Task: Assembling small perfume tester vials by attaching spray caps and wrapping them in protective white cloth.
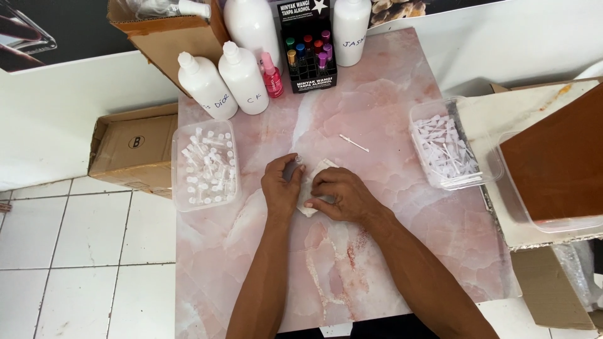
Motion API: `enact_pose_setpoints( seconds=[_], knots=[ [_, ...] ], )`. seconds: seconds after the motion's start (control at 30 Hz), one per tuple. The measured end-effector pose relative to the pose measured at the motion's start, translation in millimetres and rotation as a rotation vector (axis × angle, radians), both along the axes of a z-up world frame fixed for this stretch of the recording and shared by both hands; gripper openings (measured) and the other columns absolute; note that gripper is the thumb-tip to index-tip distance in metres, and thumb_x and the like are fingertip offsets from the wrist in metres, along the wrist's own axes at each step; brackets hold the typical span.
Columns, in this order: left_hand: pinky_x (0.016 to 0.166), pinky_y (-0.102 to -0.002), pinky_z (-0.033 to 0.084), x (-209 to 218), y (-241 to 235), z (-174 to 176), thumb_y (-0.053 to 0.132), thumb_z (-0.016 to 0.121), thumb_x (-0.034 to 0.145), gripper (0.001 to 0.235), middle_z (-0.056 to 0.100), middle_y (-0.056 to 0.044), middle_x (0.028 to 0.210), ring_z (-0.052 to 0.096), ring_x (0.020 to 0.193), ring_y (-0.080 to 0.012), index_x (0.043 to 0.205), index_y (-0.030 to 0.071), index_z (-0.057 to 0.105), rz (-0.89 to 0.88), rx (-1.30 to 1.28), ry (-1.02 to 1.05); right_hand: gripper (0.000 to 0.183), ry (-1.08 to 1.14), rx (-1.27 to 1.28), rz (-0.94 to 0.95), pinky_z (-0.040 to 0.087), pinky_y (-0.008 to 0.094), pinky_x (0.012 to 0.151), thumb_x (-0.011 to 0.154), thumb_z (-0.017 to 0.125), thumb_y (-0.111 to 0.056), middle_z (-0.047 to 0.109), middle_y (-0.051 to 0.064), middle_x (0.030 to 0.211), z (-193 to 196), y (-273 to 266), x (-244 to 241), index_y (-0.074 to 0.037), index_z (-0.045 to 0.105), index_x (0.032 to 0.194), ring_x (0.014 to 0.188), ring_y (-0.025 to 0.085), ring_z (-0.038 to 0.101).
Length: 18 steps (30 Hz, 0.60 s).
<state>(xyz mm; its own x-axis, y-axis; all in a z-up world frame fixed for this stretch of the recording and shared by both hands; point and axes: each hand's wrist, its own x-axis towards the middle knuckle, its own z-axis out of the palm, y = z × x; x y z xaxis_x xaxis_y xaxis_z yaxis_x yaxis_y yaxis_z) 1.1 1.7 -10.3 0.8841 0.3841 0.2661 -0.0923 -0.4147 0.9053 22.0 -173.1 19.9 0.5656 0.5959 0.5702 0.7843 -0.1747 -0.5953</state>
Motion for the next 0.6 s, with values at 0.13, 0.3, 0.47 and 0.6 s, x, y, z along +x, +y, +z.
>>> enact_pose_setpoints(
  seconds=[0.13, 0.3, 0.47, 0.6],
  knots=[
    [0.101, -0.043, 0.052, 2, -1, -4, 0.001, 0.079, 0.085, 0.032, 0.073, -0.015, 0.106, 0.066, 0.111, -0.0341, 0.116, 0.005, 0.075, -0.018, 0.03, -0.015, 0.022, 0.018, 0.051, -0.035, 0.05, 0.039, 0.061, 0.094, 0.076, -0.022, 0.071, 0.009, 0.082, 3, -2, -1, -0.006, 0.075, 0.079, 0.069, 0.028, 0.067],
    [0.104, -0.047, 0.05, 3, 0, -4, 0.002, 0.082, 0.082, 0.042, 0.073, -0.018, 0.11, 0.063, 0.116, -0.0373, 0.123, 0.004, 0.071, -0.032, 0.034, 0.01, 0.024, -0.023, 0.075, -0.087, 0.049, 0.037, 0.059, 0.096, 0.073, -0.021, 0.07, 0.007, 0.078, -5, -2, 4, -0.009, 0.074, 0.076, 0.065, 0.025, 0.065],
    [0.103, -0.046, 0.052, 0, -1, 4, 0.007, 0.082, 0.084, 0.042, 0.071, -0.016, 0.114, 0.064, 0.115, -0.0347, 0.124, 0.006, 0.07, -0.046, 0.021, 0.011, 0.023, -0.049, 0.115, -0.085, 0.049, 0.036, 0.059, 0.095, 0.074, -0.016, 0.07, 0.008, 0.078, -5, -3, 5, -0.008, 0.072, 0.073, 0.063, 0.026, 0.065],
    [0.096, -0.046, 0.055, 8, 3, -10, 0.014, 0.084, 0.084, 0.041, 0.068, -0.016, 0.114, 0.065, 0.111, -0.0348, 0.122, 0.005, 0.069, -0.059, 0.049, -0.128, 0.025, -0.108, 0.151, -0.098, 0.052, 0.04, 0.062, 0.096, 0.073, -0.016, 0.07, 0.01, 0.082, -6, -6, 7, -0.006, 0.069, 0.073, 0.068, 0.03, 0.067]
  ],
)
